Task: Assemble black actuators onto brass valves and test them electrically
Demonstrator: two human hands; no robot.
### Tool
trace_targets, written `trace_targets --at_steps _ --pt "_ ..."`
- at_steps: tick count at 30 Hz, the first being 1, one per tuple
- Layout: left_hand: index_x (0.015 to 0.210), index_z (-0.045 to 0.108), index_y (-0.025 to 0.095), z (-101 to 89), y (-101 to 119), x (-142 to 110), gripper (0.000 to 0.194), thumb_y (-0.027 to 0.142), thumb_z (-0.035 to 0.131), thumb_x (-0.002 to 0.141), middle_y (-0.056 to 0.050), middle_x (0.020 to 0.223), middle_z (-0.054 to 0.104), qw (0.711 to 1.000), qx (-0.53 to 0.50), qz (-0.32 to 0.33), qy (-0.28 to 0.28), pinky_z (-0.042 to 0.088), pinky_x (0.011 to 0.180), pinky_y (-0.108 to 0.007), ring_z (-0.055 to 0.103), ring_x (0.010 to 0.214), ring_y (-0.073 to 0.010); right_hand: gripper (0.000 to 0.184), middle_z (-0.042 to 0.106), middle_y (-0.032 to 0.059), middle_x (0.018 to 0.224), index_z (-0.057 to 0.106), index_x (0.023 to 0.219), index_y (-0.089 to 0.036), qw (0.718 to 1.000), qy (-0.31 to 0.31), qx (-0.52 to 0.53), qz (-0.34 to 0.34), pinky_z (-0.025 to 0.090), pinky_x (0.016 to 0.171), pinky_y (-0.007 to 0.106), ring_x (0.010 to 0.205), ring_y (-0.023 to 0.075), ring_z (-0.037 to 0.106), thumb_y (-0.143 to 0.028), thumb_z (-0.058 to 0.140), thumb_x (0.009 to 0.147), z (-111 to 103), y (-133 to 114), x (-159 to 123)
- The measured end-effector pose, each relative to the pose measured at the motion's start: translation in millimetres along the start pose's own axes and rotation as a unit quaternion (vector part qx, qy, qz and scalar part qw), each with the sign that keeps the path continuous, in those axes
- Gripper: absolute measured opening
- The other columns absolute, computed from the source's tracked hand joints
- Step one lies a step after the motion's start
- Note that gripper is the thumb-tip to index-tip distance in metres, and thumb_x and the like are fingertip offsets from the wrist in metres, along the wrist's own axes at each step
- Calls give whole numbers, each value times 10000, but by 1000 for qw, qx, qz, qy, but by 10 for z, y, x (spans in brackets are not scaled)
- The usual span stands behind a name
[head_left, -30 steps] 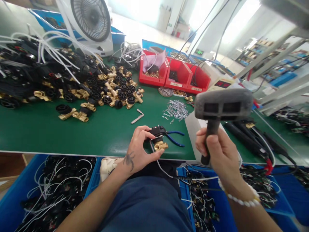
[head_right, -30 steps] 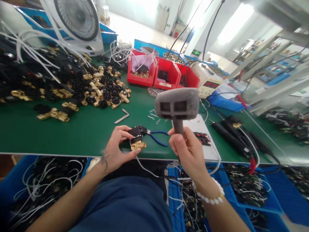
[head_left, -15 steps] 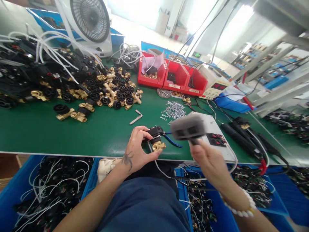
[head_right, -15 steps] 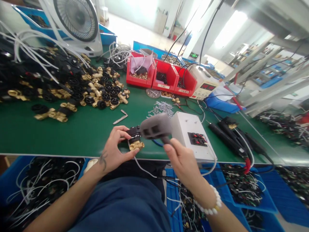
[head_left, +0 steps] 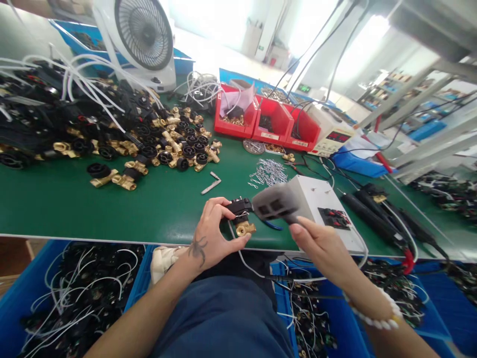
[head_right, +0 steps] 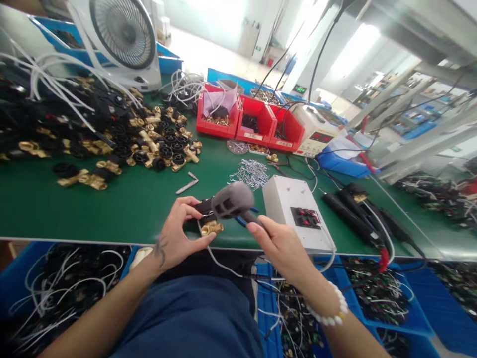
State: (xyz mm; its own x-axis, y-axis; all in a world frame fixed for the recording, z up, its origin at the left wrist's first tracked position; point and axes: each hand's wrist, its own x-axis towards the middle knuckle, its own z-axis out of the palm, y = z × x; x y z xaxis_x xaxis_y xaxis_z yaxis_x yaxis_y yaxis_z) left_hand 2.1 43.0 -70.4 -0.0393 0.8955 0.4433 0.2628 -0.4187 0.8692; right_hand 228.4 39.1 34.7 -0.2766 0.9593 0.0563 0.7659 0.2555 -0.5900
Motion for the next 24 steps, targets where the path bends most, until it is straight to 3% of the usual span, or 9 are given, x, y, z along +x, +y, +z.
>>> trace_targets --at_steps 2,4,8,9,14,18,21,24 --pt "935 545 200 5 -3 -4 387 265 841 695 -109 1192 553 1000 0 3 -1 554 956 -526 601 1146 -290 614 356 -40 493 444 653 -219 993 74 86 -10 218 424 251 432 100 311 -727 360 988 -6 16 -19" --pt "932 543 201 6 -6 -4 387 265 842 693 -108 1190 556 1000 2 9 2 557 952 -522 604 1144 -290 609 358 -42 491 455 673 -222 988 95 122 -8 231 418 252 422 103 310 -732 346 988 20 28 -26" --pt "913 537 201 -3 -8 1 393 258 847 677 -111 1182 569 999 17 26 11 559 946 -529 611 1135 -297 669 404 -27 488 451 630 -213 999 -48 -12 11 227 447 252 445 106 344 -813 394 920 60 9 11" --pt "913 538 201 -5 -8 2 391 255 846 679 -112 1181 572 999 19 28 11 560 944 -528 612 1132 -297 673 401 -27 489 448 624 -210 998 -58 -25 11 223 451 251 450 104 345 -814 400 918 48 -2 20" --pt "915 532 199 -7 -16 5 391 262 846 690 -111 1179 578 999 16 28 6 564 941 -523 616 1130 -293 673 347 -39 485 404 609 -217 995 54 85 7 232 431 243 438 90 310 -797 349 948 14 -29 14" --pt "970 542 200 -11 5 2 410 262 848 703 -110 1203 576 1000 12 24 9 574 918 -487 610 1136 -282 687 400 -26 502 455 604 -195 998 -40 41 31 224 442 237 463 87 332 -823 470 881 104 -15 15" --pt "1123 548 224 -50 89 -26 482 250 838 738 -94 1255 556 999 -40 18 -5 583 901 -395 591 1178 -245 587 365 -60 503 547 721 -189 985 -2 164 49 234 410 219 433 76 321 -745 532 908 120 -54 7" --pt "1238 552 277 -121 218 -84 562 248 843 758 -71 1317 521 995 -94 33 -25 562 959 -356 555 1238 -223 417 352 -99 512 625 1010 -207 948 76 303 57 214 380 196 395 59 288 -612 653 913 128 -176 -19"
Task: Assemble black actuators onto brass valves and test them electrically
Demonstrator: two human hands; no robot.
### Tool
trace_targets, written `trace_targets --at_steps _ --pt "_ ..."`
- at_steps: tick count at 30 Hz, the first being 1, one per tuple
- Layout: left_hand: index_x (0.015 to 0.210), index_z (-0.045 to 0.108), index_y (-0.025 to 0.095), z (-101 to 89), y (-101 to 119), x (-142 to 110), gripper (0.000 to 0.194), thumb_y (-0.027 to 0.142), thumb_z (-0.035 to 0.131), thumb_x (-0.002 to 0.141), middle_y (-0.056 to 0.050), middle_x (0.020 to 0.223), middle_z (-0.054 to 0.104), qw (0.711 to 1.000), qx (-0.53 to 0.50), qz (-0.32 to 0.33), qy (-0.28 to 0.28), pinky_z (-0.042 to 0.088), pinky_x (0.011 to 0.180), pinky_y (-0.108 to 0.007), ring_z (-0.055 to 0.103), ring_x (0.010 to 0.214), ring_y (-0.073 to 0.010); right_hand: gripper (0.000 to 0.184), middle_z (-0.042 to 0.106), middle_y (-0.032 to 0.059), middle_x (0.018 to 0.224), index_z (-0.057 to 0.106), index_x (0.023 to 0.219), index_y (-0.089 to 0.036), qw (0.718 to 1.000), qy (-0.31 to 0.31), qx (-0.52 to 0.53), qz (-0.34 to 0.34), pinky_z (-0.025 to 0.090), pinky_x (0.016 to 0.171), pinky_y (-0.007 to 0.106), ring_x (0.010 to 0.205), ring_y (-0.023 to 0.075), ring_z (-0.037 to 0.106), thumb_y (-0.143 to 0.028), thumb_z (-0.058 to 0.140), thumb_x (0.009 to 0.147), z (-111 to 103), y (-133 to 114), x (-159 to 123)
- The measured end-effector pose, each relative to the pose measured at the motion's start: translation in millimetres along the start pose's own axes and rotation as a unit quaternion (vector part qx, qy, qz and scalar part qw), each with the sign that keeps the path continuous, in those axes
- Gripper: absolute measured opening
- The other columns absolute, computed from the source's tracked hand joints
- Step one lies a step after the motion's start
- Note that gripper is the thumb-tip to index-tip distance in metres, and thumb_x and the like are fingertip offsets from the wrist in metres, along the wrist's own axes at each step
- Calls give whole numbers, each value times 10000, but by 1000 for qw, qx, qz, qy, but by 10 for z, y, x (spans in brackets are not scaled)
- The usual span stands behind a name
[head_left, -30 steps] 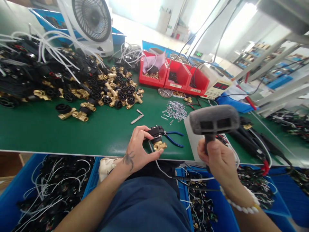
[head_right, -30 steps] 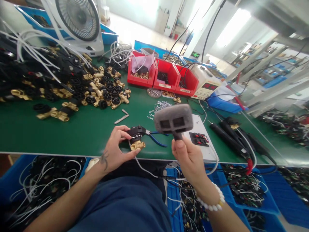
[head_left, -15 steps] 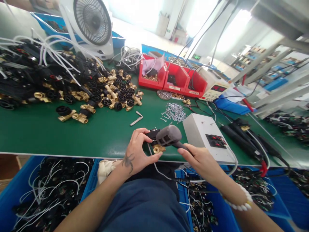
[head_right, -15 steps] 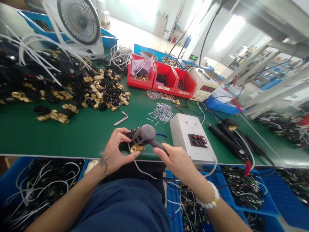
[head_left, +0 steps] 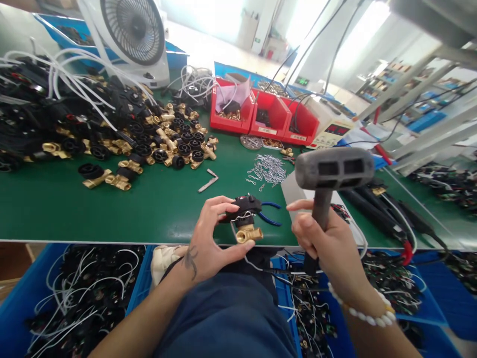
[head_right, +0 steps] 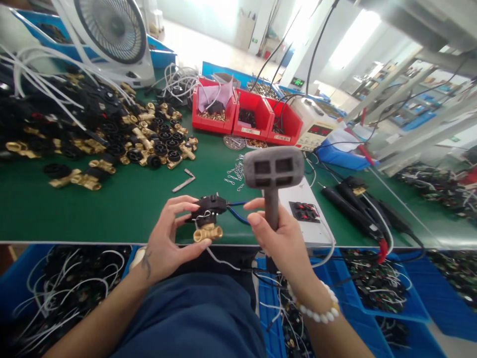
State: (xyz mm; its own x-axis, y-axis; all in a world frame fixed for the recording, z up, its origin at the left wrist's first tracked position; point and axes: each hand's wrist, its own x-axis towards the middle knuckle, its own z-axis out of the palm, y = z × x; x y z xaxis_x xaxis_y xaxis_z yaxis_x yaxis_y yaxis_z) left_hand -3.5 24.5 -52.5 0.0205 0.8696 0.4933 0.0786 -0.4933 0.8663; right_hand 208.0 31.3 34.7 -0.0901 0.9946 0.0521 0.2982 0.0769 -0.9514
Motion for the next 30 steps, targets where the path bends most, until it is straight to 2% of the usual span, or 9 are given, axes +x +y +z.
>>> trace_targets --at_steps 2,5,9,14,19,22,24,27,30 --pt "1280 563 306 -36 93 -41 586 264 845 769 -66 1350 497 999 -24 16 -16 534 1024 -384 524 1276 -237 353 357 -108 523 630 1100 -235 998 7 63 -5 203 380 186 386 45 269 -536 685 924 89 -61 -42" --pt "1310 590 323 -89 200 -90 587 312 844 780 -72 1372 482 997 -50 44 -28 471 1116 -449 473 1321 -270 279 339 -116 521 646 1117 -262 992 -22 123 -1 219 384 179 378 29 250 -469 699 938 240 -127 -109" --pt "1320 615 319 -128 279 -107 574 364 837 793 -79 1380 476 993 -98 57 -22 451 1136 -467 470 1316 -280 248 369 -113 531 654 1123 -291 985 -41 165 2 239 389 164 386 20 282 -401 744 920 358 -191 -184" --pt "1313 632 303 -130 313 -101 596 395 860 770 -90 1359 494 989 -138 57 -18 485 1101 -479 500 1287 -292 217 442 -90 567 685 1070 -290 989 -31 147 1 154 352 149 397 17 302 -368 781 892 378 -238 -235" --pt "1301 641 303 -142 364 -108 563 453 832 793 -93 1352 508 984 -172 41 -18 535 1052 -459 518 1270 -289 253 452 -74 577 712 1100 -275 992 -28 121 8 157 349 169 401 31 292 -414 766 895 363 -266 -268" --pt "1313 612 332 -152 369 -100 565 470 817 805 -96 1361 509 992 -127 15 -17 577 1003 -483 530 1276 -308 307 391 -77 536 729 1114 -259 995 -33 90 0 203 369 191 419 57 307 -462 760 886 352 -270 -252" --pt "1304 592 335 -141 315 -89 588 405 849 780 -95 1360 514 998 -61 11 -8 580 1010 -508 537 1283 -315 337 392 -72 530 747 1104 -240 997 -55 56 -8 244 393 206 441 71 322 -477 771 865 349 -241 -200" --pt "1246 592 298 -90 136 -70 562 310 866 755 -94 1348 528 1000 18 16 4 575 1027 -504 568 1263 -298 353 422 -63 551 769 1108 -223 996 -85 0 -7 308 452 214 486 82 352 -430 797 823 355 -111 -65" --pt "1184 606 256 -26 -68 -59 467 299 838 781 -97 1303 558 999 48 9 13 594 984 -459 600 1230 -275 417 509 -45 609 751 1163 -198 994 -107 -14 20 384 521 218 557 102 450 -413 791 808 368 104 80"
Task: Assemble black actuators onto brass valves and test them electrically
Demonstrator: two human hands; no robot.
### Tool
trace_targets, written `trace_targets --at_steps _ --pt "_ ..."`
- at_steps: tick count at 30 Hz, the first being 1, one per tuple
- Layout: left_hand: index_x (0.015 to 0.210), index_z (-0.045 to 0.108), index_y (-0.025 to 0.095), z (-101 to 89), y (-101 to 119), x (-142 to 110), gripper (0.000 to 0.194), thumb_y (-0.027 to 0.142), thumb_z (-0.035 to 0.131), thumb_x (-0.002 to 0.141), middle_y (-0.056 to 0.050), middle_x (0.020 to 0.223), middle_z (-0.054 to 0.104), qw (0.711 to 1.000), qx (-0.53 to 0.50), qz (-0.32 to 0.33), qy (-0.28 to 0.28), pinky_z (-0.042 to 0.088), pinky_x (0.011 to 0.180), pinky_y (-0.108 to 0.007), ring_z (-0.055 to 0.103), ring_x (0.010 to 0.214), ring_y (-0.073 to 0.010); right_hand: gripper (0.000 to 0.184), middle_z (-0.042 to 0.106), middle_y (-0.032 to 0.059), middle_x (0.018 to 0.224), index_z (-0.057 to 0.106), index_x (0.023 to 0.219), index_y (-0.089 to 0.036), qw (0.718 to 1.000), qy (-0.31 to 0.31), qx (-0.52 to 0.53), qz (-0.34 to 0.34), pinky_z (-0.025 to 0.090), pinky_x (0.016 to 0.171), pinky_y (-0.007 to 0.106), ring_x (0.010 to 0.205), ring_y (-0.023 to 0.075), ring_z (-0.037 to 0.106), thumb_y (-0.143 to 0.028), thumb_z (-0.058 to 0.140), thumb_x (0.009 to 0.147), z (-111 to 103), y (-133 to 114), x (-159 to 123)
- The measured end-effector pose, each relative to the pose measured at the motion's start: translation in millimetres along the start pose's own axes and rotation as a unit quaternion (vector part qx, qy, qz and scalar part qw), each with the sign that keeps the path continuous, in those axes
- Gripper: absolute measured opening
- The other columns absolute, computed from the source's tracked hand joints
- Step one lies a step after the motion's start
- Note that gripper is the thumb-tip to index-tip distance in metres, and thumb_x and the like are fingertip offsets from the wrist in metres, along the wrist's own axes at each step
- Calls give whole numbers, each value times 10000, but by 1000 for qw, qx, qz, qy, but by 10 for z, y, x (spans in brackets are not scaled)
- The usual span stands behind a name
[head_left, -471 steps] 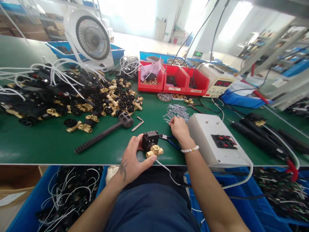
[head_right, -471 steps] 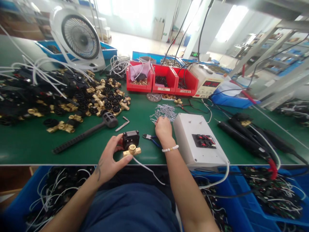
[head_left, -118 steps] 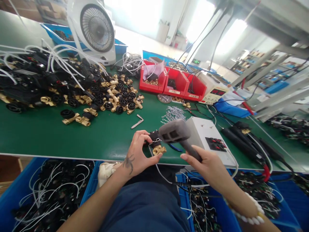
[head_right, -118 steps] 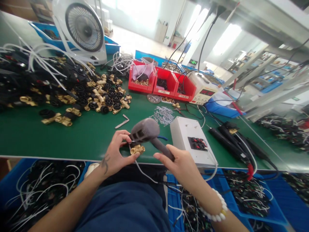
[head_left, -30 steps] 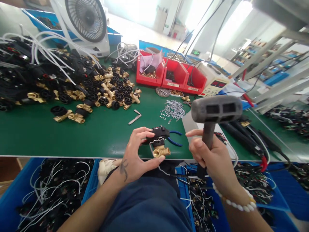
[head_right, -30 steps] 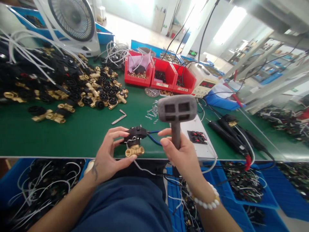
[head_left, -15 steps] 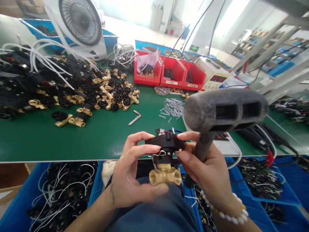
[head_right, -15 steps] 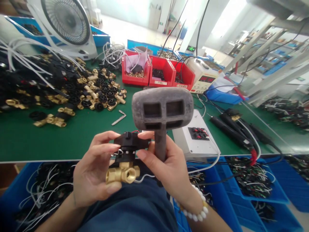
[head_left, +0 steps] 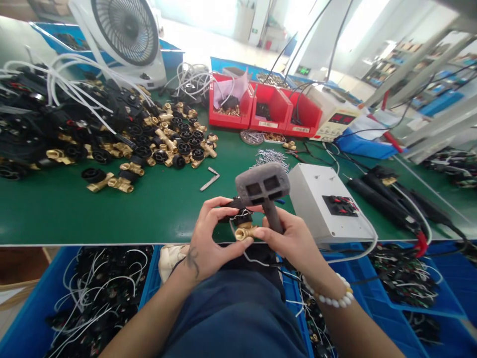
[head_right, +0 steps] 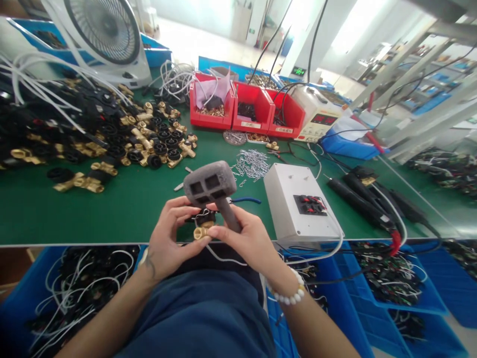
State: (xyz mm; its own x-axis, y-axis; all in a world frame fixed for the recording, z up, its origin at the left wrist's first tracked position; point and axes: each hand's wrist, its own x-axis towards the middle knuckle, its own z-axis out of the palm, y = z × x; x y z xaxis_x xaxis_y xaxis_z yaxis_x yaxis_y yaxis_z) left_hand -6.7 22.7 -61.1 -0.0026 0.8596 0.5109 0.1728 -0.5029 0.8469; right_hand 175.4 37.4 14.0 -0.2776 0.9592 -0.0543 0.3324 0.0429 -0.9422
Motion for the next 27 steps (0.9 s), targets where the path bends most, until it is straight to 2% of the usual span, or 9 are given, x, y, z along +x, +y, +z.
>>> trace_targets --at_steps 4,9,16,19,21,23,25,26,27 --pt "1127 622 221 46 -112 6 419 345 835 788 -99 1240 593 997 82 10 1 572 1007 -477 623 1190 -267 435 690 20 838 737 1123 -163 998 -51 25 5 487 641 245 725 146 597 -417 807 776 -20 243 124" --pt "1118 624 210 34 -89 18 415 337 830 781 -99 1226 607 995 95 12 0 569 997 -471 630 1177 -266 419 734 40 981 728 1132 -166 997 -70 41 -10 543 786 279 854 169 665 -395 808 790 -40 316 161" --pt "1051 615 220 52 -92 19 351 299 814 773 -93 1266 606 996 87 27 6 567 992 -475 633 1190 -264 418 732 51 962 708 1156 -178 996 -66 53 -12 556 792 295 847 174 682 -435 769 831 20 336 163" --pt "1048 622 217 58 -91 20 351 306 821 773 -95 1257 603 997 78 14 4 559 1004 -482 630 1191 -264 434 708 33 894 708 1119 -181 997 -62 34 -35 529 697 255 752 141 641 -499 775 831 -28 303 118" --pt "1041 625 215 57 -88 22 349 304 828 772 -99 1257 598 998 59 -8 1 558 1002 -486 627 1192 -266 452 609 -13 699 701 1090 -183 997 -39 34 -59 439 531 219 568 100 527 -590 686 894 -101 251 49" --pt "1039 622 213 52 -84 24 346 298 829 775 -105 1264 592 999 44 -18 -4 562 991 -483 621 1197 -267 465 438 -59 554 681 1031 -191 993 28 61 -93 299 422 216 440 80 371 -628 528 984 -185 193 -45" --pt "1038 618 212 47 -80 26 345 293 829 777 -111 1265 590 999 42 -13 -7 567 978 -477 615 1201 -268 462 350 -73 514 645 966 -205 982 117 77 -130 223 396 230 397 78 299 -605 426 1037 -261 148 -142" --pt "1039 616 213 45 -79 26 347 292 830 777 -112 1263 591 999 45 -9 -7 569 974 -475 614 1200 -267 456 353 -71 513 628 944 -209 977 150 60 -136 218 398 234 396 80 303 -600 415 1042 -292 133 -185" --pt "1038 616 213 44 -79 26 349 293 831 775 -112 1262 592 999 49 -7 -7 569 975 -474 614 1199 -266 454 372 -66 515 613 914 -210 979 157 19 -128 225 405 236 405 82 319 -604 425 1037 -318 122 -224"
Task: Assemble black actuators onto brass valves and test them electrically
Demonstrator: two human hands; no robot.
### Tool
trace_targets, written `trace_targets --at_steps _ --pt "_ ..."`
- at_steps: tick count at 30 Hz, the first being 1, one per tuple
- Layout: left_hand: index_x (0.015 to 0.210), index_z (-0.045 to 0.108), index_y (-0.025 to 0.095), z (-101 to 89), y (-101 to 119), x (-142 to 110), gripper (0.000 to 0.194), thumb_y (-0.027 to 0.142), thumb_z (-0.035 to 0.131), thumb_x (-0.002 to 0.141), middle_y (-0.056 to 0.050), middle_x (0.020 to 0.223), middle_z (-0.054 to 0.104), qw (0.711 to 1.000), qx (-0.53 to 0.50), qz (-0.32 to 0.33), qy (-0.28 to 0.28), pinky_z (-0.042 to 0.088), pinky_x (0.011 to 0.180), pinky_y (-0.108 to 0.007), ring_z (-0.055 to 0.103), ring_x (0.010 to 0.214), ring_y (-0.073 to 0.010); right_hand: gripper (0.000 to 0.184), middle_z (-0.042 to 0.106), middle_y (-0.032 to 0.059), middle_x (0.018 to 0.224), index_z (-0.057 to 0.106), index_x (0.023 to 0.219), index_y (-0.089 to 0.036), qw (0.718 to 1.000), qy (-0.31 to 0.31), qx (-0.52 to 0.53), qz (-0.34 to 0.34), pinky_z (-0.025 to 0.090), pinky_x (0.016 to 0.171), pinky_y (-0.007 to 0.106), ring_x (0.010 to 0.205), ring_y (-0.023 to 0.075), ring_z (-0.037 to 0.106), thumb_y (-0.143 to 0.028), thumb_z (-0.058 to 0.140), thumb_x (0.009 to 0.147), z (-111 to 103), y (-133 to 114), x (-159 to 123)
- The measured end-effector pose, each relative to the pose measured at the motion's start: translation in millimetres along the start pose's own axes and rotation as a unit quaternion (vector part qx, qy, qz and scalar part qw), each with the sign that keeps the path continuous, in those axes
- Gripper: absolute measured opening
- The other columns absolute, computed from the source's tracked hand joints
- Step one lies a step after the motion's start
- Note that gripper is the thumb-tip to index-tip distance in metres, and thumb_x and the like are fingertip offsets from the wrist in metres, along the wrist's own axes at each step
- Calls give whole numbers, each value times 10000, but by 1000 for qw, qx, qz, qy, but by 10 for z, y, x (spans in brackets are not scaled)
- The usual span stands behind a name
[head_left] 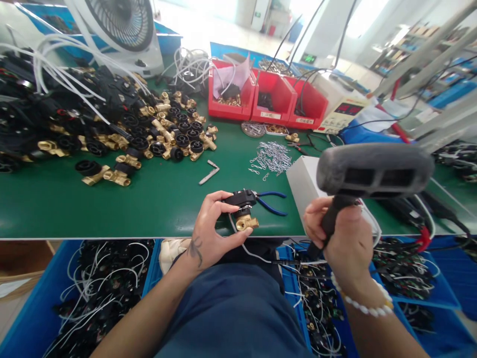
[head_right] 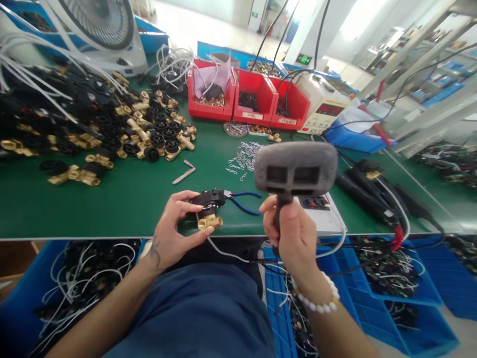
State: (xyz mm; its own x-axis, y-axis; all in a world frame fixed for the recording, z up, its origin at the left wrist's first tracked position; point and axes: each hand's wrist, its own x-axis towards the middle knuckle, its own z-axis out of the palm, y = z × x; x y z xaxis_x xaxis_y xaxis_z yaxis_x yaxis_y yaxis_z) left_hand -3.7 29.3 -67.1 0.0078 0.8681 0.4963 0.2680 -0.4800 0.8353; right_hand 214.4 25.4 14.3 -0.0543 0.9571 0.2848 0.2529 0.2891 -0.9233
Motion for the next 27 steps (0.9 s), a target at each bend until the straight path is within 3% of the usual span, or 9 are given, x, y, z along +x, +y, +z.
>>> trace_targets --at_steps 3,5,10,12,15,17,21,25,27 --pt "1032 620 216 3 -3 -2 344 285 831 769 -107 1260 594 1000 14 9 6 559 992 -477 611 1199 -262 526 419 -40 518 542 737 -197 976 -102 -186 53 236 434 237 453 86 351 -653 486 991 -87 -46 -50" --pt "1028 618 217 8 -5 -3 336 279 825 771 -103 1258 596 1000 20 16 10 552 1000 -476 608 1197 -258 577 428 -27 521 484 661 -196 958 -140 -241 72 233 437 239 465 87 356 -683 496 971 -133 -73 -69" --pt "1024 611 219 10 -4 0 323 293 815 784 -102 1252 601 1000 21 20 5 553 994 -469 610 1193 -255 518 364 -58 506 543 810 -222 993 8 -103 48 220 388 247 404 97 310 -687 416 999 -141 -78 -108" --pt "1022 611 219 6 -2 1 325 289 816 780 -103 1254 602 999 26 18 7 554 992 -475 614 1191 -260 560 385 -48 504 526 755 -217 987 -42 -143 61 234 404 247 424 100 326 -717 415 982 -104 -58 -93" --pt "1019 609 220 1 4 2 334 274 821 768 -103 1254 603 999 30 15 10 552 996 -484 612 1194 -266 628 418 -26 517 470 641 -202 947 -176 -250 95 247 446 241 479 97 352 -750 448 947 -87 -49 -41" --pt "1016 606 220 0 7 4 335 271 822 766 -104 1253 601 1000 25 11 7 550 997 -482 611 1195 -263 623 404 -29 519 467 641 -201 955 -168 -228 90 240 440 237 470 91 344 -735 441 960 -109 -53 -21" --pt "1007 603 214 2 12 8 324 277 818 773 -110 1255 595 1000 11 4 4 548 998 -472 612 1196 -259 586 354 -55 487 496 710 -214 993 -52 -90 59 232 394 237 403 87 306 -717 390 989 -111 -28 -28" --pt "1003 606 213 -4 10 7 322 258 818 764 -115 1258 598 1000 25 13 8 549 992 -476 613 1193 -272 616 402 -36 503 478 648 -204 956 -171 -222 90 241 429 239 458 93 334 -745 462 943 -74 -29 10" --pt "999 603 213 -8 8 6 320 250 817 763 -116 1258 598 999 30 17 9 547 991 -479 612 1188 -275 610 414 -29 512 477 629 -201 947 -187 -248 82 234 433 239 468 92 345 -722 490 946 -103 -73 32"
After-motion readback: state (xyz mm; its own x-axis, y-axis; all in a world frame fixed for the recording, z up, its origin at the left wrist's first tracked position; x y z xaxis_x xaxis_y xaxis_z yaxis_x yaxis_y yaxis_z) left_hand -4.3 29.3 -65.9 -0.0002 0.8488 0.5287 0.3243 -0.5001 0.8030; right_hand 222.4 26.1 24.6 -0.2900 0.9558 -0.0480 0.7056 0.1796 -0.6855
